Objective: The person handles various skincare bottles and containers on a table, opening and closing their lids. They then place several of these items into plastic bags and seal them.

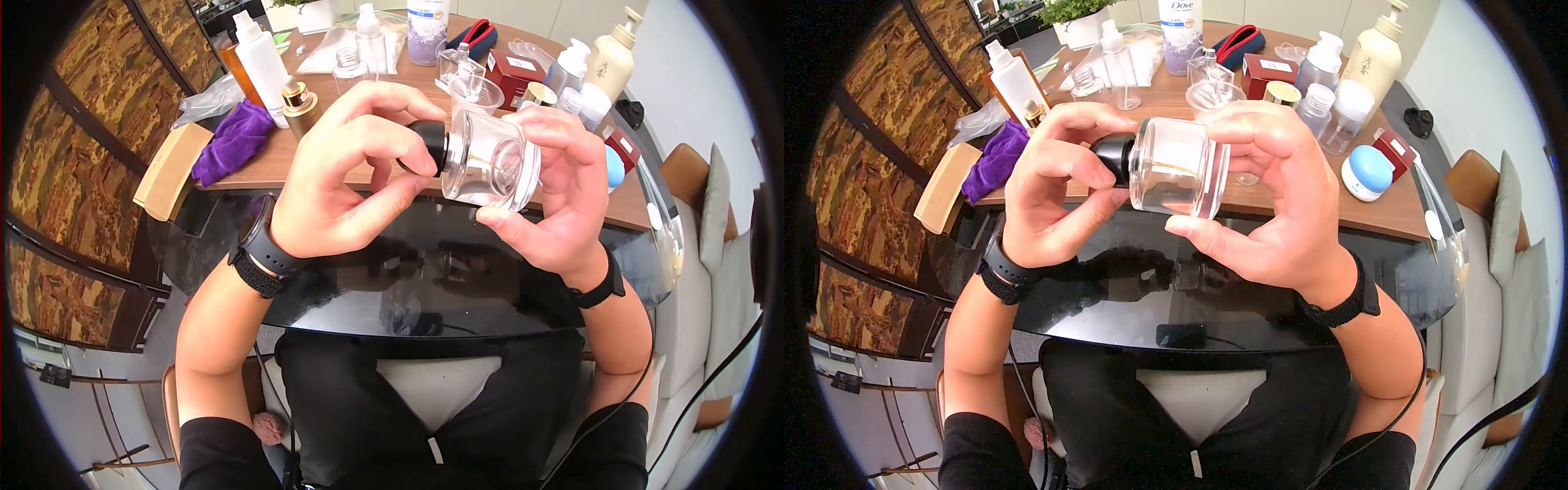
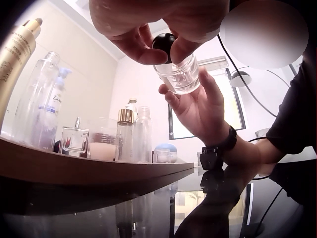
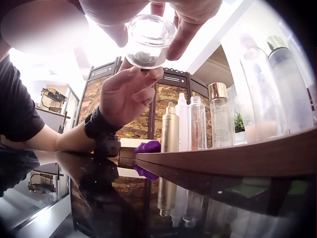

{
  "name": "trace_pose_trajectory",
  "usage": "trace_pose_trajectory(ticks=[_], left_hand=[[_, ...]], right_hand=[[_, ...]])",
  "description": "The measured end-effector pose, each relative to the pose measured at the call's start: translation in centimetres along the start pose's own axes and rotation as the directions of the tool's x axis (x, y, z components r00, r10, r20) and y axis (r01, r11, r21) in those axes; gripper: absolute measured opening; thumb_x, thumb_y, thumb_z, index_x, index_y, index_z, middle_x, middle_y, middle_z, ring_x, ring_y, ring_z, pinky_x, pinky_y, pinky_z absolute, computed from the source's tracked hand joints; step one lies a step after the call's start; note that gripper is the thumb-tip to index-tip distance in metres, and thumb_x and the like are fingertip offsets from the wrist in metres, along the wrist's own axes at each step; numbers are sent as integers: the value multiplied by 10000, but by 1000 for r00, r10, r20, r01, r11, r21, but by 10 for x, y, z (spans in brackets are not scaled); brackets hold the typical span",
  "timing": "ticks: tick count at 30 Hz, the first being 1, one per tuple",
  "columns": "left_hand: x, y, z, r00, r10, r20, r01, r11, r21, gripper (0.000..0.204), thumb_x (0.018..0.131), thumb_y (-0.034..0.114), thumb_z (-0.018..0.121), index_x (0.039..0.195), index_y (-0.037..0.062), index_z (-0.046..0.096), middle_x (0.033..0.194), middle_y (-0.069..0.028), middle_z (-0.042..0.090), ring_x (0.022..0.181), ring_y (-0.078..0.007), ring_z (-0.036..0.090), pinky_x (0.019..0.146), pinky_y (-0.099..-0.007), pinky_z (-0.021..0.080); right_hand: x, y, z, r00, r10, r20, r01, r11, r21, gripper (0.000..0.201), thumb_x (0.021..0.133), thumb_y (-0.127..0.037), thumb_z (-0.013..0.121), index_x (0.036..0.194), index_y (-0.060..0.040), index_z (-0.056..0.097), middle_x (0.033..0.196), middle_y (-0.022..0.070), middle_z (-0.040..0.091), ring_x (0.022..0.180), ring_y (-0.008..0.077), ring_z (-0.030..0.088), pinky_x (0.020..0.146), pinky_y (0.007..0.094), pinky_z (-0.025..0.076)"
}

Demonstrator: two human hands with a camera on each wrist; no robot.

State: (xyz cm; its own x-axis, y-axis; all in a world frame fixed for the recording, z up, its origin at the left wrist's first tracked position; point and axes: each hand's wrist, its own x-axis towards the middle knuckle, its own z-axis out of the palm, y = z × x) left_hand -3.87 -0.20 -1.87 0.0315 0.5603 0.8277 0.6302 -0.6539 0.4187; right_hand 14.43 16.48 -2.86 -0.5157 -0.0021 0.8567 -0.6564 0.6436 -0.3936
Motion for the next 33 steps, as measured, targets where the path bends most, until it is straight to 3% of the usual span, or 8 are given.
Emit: trace_pose_trajectory(ticks=[3, 6, 12, 16, 18, 24, 26, 33], left_hand=[[2, -2, 0, 998, 56, 3, -56, 998, 37, 276, 784, -37, 739, 1023, 78, 664, 1178, -131, 630, 846, -123, 638, 501, -195, 481], [0, 10, -8, 982, -131, 139, 125, 991, 52, 391, 824, -25, 759, 1133, 66, 537, 1242, -207, 585, 1079, -218, 629, 739, -273, 563], [-6, 7, -13, 969, -148, 196, 124, 984, 129, 576, 816, 49, 800, 1281, 54, 459, 1287, -193, 577, 1077, -187, 627, 654, -222, 535], [-4, 16, -9, 943, -274, 188, 297, 949, -108, 880, 766, 196, 877, 1437, 43, 328, 1374, -166, 527, 1227, -235, 571, 835, -318, 544], [-2, 11, -5, 967, -139, 214, 141, 990, 6, 924, 736, 228, 906, 1436, 20, 340, 1376, -164, 523, 1247, -245, 561, 924, -354, 529], [7, 17, -25, 979, 44, 201, -83, 978, 193, 686, 652, 345, 897, 1158, -7, 596, 1053, -131, 666, 897, -208, 665, 783, -313, 541], [6, 23, -45, 993, -110, 37, 97, 963, 250, 616, 603, 362, 860, 1078, 36, 642, 901, -93, 675, 769, -179, 665, 698, -282, 527], [-3, 9, -129, 962, -111, -250, 253, 704, 664, 442, 670, 298, 830, 971, 27, 653, 761, -83, 672, 691, -150, 675, 687, -282, 532]], right_hand=[[-1, 0, -1, 1000, 24, -1, -24, 999, 37, 722, 730, -47, 872, 1308, 20, 443, 1308, 169, 468, 1143, 256, 625, 902, 359, 594], [-2, 1, 0, 999, 35, -7, -34, 998, 58, 706, 733, -51, 871, 1299, 20, 456, 1312, 168, 467, 1136, 258, 629, 906, 363, 592], [1, 1, -1, 1000, -25, 9, 25, 1000, 13, 698, 726, -49, 872, 1299, 2, 476, 1302, 177, 487, 1152, 258, 614, 900, 351, 586], [5, -4, -1, 996, -94, 4, 93, 980, -177, 680, 675, -139, 919, 1244, -60, 556, 1212, 183, 586, 1085, 311, 636, 898, 396, 546], [2, -8, 0, 997, -78, 22, 81, 969, -233, 693, 643, -189, 944, 1216, -72, 573, 1167, 180, 625, 1058, 325, 642, 891, 416, 528], [3, -11, 12, 993, -114, 39, 119, 977, -179, 660, 656, -236, 941, 1179, -65, 576, 1157, 180, 632, 1048, 316, 643, 896, 411, 524], [3, -13, 9, 994, -98, 46, 105, 975, -197, 633, 687, -257, 923, 1178, -58, 578, 1154, 178, 631, 1036, 312, 640, 894, 406, 520], [2, -11, -1, 996, -92, 21, 94, 951, -295, 512, 756, -204, 859, 1162, -47, 589, 1117, 167, 627, 988, 302, 630, 856, 387, 514]])
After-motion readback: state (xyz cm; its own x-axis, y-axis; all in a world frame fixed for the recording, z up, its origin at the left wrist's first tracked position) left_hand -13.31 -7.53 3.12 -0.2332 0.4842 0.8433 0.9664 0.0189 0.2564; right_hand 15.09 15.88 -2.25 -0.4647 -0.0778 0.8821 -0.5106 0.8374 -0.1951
